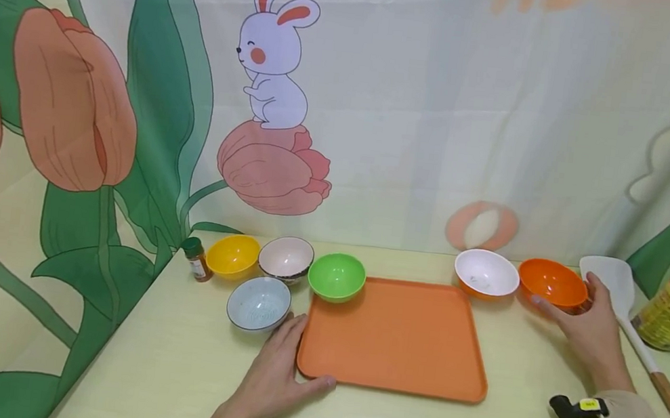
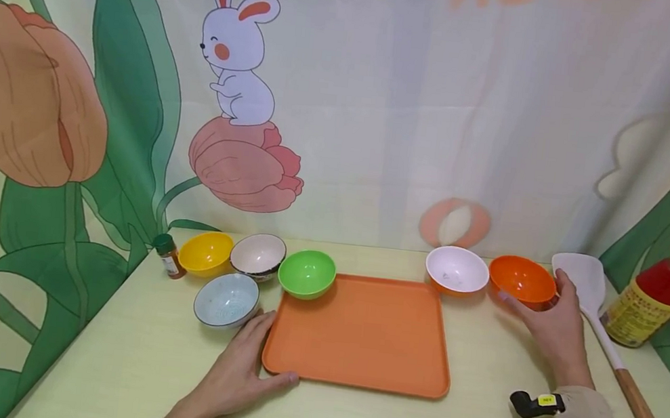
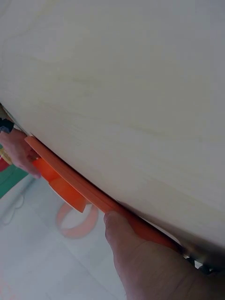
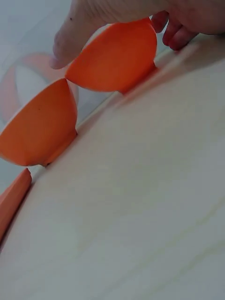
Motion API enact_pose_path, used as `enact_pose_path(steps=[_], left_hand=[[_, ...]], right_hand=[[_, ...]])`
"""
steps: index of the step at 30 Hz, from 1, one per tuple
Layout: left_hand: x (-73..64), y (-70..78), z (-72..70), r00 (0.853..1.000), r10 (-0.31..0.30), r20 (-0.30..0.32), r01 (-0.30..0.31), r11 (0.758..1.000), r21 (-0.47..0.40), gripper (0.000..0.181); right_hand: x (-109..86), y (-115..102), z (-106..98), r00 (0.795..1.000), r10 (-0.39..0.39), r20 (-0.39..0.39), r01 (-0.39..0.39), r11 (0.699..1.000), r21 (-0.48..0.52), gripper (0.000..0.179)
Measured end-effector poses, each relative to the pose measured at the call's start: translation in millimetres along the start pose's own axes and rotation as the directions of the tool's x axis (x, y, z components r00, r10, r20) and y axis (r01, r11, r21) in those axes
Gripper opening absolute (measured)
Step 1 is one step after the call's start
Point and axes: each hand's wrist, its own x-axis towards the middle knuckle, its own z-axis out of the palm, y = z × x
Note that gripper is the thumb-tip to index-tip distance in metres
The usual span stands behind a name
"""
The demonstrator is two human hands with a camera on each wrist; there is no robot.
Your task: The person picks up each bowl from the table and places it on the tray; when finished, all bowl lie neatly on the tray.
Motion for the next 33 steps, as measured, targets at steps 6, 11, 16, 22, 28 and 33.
enact_pose_path(steps=[6, 11, 16, 22, 28, 33], left_hand=[[0.9, 0.3, -0.4, 1.000, 0.008, 0.002, -0.008, 1.000, -0.008, 0.122], [2.1, 0.5, -1.1, 1.000, 0.017, 0.001, -0.017, 1.000, -0.006, 0.121], [2.1, 0.8, -2.5, 1.000, 0.018, 0.002, -0.018, 1.000, -0.010, 0.121], [1.2, 0.0, -3.3, 1.000, 0.016, 0.003, -0.016, 1.000, -0.012, 0.121], [0.4, -2.7, -1.0, 1.000, 0.003, -0.001, -0.003, 1.000, -0.004, 0.123], [-0.7, -2.5, -0.4, 1.000, 0.000, 0.000, 0.000, 1.000, -0.003, 0.123]], right_hand=[[-1.9, 5, 5, 0.999, 0.019, -0.029, -0.020, 0.999, -0.041, 0.124], [-0.8, 3, 7, 0.999, 0.023, -0.042, -0.026, 0.997, -0.070, 0.126], [1.0, 5, 10, 0.998, 0.020, -0.055, -0.024, 0.997, -0.069, 0.127], [0.2, 6, 12, 0.997, 0.033, -0.065, -0.036, 0.998, -0.050, 0.126], [0.5, 6, 11, 0.995, 0.056, -0.080, -0.055, 0.998, 0.009, 0.121], [0.1, 3, 9, 0.994, 0.060, -0.093, -0.055, 0.997, 0.055, 0.119]])
